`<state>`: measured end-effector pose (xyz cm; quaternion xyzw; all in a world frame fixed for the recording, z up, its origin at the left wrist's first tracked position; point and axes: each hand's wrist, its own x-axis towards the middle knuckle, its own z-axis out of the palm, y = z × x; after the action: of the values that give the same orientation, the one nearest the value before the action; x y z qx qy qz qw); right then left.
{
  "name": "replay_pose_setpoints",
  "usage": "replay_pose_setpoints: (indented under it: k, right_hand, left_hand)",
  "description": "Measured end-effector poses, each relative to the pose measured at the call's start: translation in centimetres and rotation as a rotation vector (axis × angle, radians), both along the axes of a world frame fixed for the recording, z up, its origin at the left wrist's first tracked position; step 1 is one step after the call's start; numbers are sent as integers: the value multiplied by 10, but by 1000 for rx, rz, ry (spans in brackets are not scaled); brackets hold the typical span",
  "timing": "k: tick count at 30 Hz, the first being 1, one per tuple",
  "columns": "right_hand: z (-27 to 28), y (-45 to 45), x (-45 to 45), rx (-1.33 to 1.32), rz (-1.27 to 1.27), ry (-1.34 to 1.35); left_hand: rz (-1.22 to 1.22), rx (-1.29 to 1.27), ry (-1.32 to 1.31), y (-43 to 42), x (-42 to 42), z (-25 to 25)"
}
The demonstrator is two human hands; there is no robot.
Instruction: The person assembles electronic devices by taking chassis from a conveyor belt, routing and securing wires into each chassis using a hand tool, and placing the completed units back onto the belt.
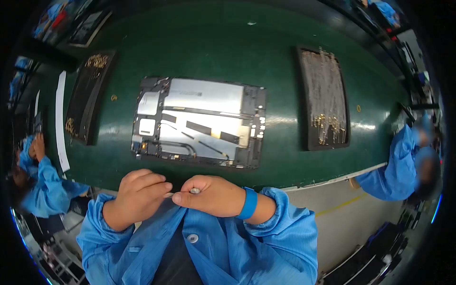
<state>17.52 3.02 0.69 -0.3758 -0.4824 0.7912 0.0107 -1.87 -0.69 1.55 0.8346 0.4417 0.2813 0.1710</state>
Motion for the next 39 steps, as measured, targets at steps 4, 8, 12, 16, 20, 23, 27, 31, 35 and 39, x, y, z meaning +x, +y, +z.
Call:
replay_pose_setpoints:
  k: [4,8,12,16,20,23,27,31,35,39]
  right_hand:
    - [7,4,-7,-239,-131,-64]
    - [8,1,-9,-213,-618,246]
    - [13,11,-29,132,-855,279]
    - [0,12,-40,531,-869,261]
    - [-20,11,-49,786,-868,233]
    - [-28,11,-52,930,-841,237]
    - [-30,10,-52,1015,-801,197]
    - [-31,9,-53,1016,-807,217]
    - [-28,11,-55,1120,-746,165]
    - [2,24,-62,1250,-437,20]
  left_hand:
    - [109,40,-24,-1,-1,-7]
    - [292,108,84,8,-6,-23]
    - [306,126,140,15,-8,-33]
    - [294,104,132,15,-8,-33]
    - [290,90,141,14,-7,-32]
    - [286,88,150,15,-7,-30]
    - [290,105,145,14,-7,-31]
    - [296,125,156,15,-7,-32]
    - [288,120,163,14,-7,-32]
    - [264,99,167,14,-8,-29]
